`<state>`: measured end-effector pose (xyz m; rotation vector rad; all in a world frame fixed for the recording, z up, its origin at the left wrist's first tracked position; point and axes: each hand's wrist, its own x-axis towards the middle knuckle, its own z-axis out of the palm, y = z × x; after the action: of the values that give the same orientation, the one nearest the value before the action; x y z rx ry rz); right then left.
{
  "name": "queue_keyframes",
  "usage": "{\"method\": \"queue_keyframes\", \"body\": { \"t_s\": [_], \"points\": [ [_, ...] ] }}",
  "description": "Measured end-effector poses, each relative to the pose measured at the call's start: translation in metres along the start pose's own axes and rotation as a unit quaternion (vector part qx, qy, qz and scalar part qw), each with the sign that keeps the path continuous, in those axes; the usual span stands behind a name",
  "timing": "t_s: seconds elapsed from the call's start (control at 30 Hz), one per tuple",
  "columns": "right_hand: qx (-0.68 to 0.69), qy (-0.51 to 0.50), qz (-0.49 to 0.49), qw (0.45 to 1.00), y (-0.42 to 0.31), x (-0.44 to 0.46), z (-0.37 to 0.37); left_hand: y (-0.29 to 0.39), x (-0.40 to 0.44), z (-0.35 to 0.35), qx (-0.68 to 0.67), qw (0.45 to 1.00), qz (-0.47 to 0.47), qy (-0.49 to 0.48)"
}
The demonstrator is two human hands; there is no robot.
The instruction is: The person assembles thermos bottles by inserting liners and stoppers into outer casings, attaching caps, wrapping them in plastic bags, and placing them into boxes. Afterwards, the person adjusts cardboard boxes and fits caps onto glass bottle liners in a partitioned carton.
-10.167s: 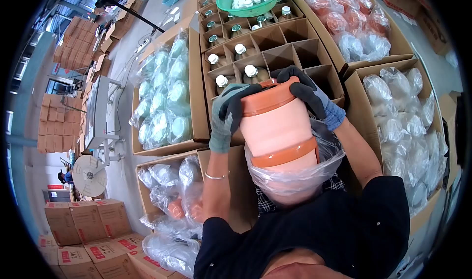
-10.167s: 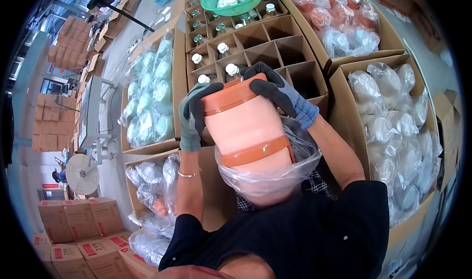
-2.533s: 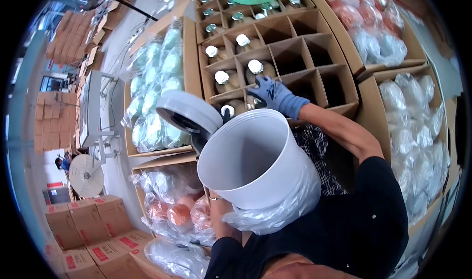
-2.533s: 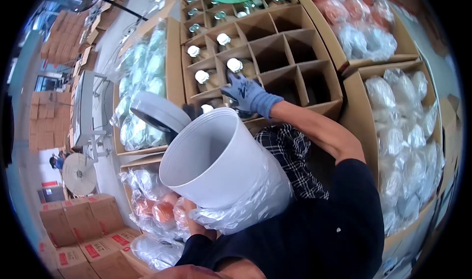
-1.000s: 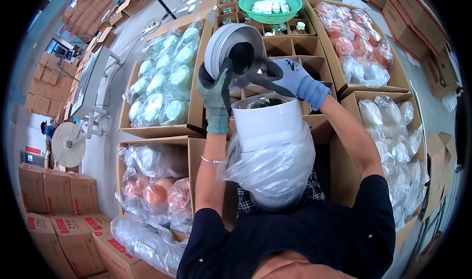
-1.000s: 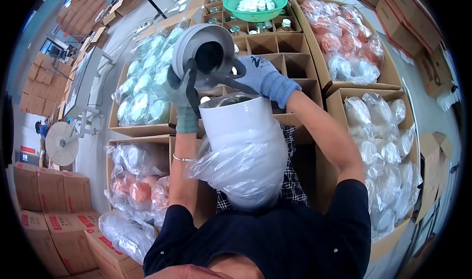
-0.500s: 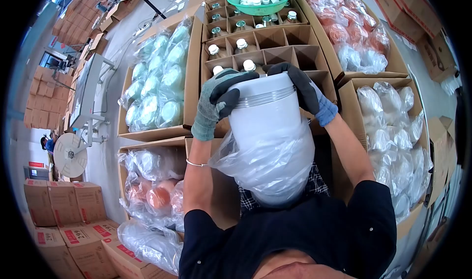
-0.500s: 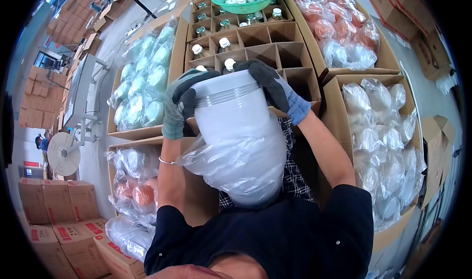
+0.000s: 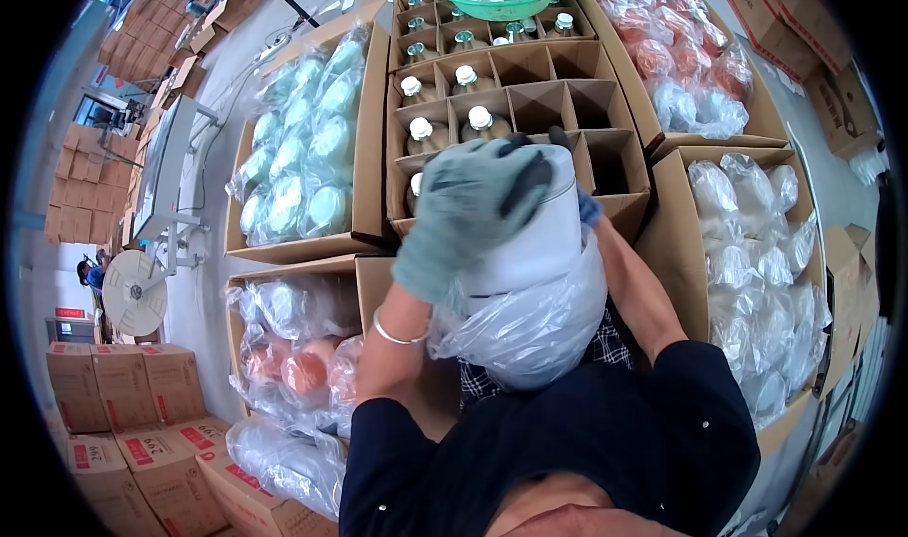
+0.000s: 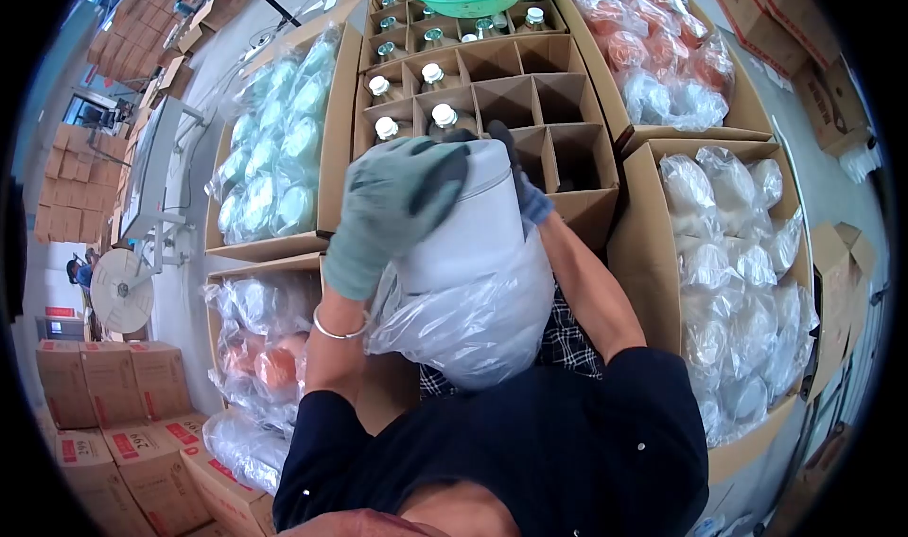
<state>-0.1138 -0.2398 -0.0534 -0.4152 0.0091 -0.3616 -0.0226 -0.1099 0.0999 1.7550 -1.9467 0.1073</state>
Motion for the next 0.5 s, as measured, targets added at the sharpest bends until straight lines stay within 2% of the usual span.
{"method": "queue_keyframes", "body": {
  "t_s": [0.03,0.07,0.1,0.13,0.17,0.2,0.23,0.27,0.33,0.37,0.43,0.47,0.5],
  "points": [
    [-0.077,-0.04,-0.027,0.996,-0.011,-0.009,-0.016,-0.02,-0.012,-0.003,-0.149,0.988,0.003,0.038],
    [-0.465,0.001,-0.134,0.875,-0.037,-0.028,0.02,-0.055,-0.033,0.023,-0.257,0.964,-0.048,0.049],
    [-0.545,-0.005,-0.159,0.824,-0.046,-0.043,0.05,-0.09,-0.053,0.05,-0.362,0.925,-0.095,0.071],
    [-0.619,-0.011,-0.18,0.764,-0.052,-0.055,0.074,-0.086,-0.057,0.057,-0.472,0.868,-0.138,0.067],
    [-0.721,-0.024,-0.271,0.637,-0.057,-0.062,0.092,-0.082,-0.062,0.063,-0.573,0.796,-0.182,0.075],
    [-0.746,-0.034,-0.173,0.643,-0.069,-0.078,0.125,-0.079,-0.067,0.071,-0.598,0.779,-0.172,0.073],
    [-0.745,-0.121,-0.237,0.611,-0.075,-0.083,0.134,-0.076,-0.073,0.079,-0.623,0.762,-0.162,0.071],
    [-0.735,-0.21,-0.296,0.572,-0.08,-0.086,0.142,-0.077,-0.082,0.086,-0.562,0.813,-0.146,0.047],
    [-0.743,-0.254,-0.27,0.557,-0.082,-0.101,0.166,-0.074,-0.114,0.104,-0.43,0.895,-0.12,-0.004],
    [-0.752,-0.231,-0.264,0.559,-0.078,-0.105,0.169,-0.072,-0.13,0.112,-0.359,0.927,-0.105,-0.031],
    [-0.782,-0.116,-0.227,0.569,-0.073,-0.114,0.169,-0.067,-0.161,0.122,-0.205,0.972,-0.072,-0.089],
    [-0.791,-0.055,-0.213,0.571,-0.07,-0.117,0.166,-0.066,-0.175,0.121,-0.176,0.983,-0.05,-0.019],
    [-0.808,0.019,-0.207,0.551,-0.069,-0.116,0.154,-0.031,-0.158,0.086,-0.437,0.884,-0.168,-0.013]
  ]
}}
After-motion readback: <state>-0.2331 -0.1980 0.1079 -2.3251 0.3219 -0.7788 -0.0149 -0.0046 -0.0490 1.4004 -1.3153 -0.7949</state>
